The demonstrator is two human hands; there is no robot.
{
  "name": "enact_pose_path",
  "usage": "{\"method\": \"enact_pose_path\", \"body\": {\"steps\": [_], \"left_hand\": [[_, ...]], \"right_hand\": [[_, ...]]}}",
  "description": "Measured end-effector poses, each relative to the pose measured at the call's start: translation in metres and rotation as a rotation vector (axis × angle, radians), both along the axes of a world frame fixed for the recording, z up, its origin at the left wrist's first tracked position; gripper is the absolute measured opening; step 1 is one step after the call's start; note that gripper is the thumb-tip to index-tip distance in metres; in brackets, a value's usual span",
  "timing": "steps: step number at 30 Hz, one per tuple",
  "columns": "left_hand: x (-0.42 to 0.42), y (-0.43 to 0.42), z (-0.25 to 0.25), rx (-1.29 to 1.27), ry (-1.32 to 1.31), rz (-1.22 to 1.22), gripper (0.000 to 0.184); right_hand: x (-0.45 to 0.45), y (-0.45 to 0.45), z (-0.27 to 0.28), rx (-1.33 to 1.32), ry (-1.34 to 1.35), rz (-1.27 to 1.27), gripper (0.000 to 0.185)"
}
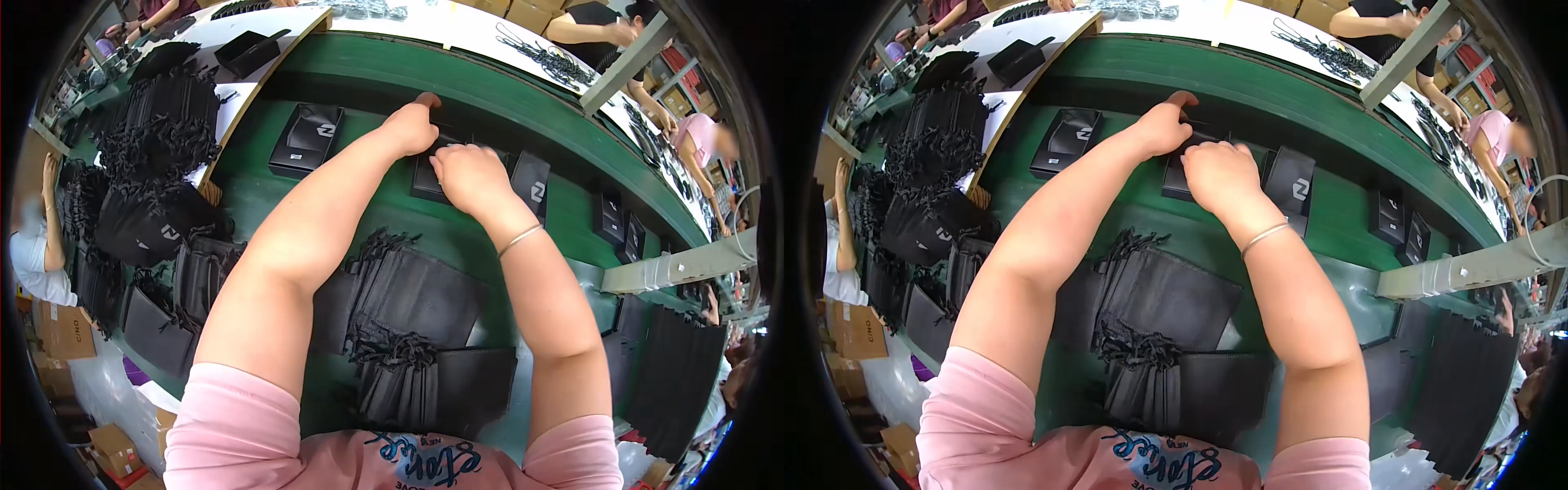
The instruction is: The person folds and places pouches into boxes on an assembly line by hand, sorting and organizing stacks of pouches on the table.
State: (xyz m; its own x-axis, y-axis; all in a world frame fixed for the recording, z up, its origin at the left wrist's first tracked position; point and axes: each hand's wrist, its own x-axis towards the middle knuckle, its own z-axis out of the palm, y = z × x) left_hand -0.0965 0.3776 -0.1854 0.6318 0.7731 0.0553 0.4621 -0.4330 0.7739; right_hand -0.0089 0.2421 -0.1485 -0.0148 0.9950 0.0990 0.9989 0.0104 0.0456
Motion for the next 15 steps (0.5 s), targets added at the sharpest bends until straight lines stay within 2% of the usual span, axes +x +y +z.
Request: {"method": "enact_pose_path", "body": {"steps": [5, 7, 8, 10, 13, 15], "left_hand": [[0.011, -0.006, -0.003, 0.070, 0.048, 0.038, 0.054], [0.002, -0.032, 0.023, 0.238, 0.206, 0.086, 0.057], [-0.008, -0.042, 0.034, 0.239, 0.209, 0.083, 0.057], [-0.040, -0.060, 0.054, 0.660, 0.183, 0.005, 0.045], [-0.085, -0.118, 0.110, 0.553, 0.565, -0.097, 0.024], [-0.109, -0.154, 0.119, 0.538, 0.624, -0.117, 0.029]], "right_hand": [[0.004, -0.014, 0.015, -0.095, 0.012, -0.080, 0.024], [0.000, -0.042, 0.015, 0.281, -0.129, 0.126, 0.022], [-0.007, -0.061, 0.022, 0.281, -0.126, 0.123, 0.022], [-0.023, -0.096, 0.040, 0.095, 0.249, 0.055, 0.023], [-0.024, -0.122, 0.017, 0.091, 0.404, 0.158, 0.023], [-0.021, -0.133, 0.006, 0.100, 0.544, 0.253, 0.023]]}}
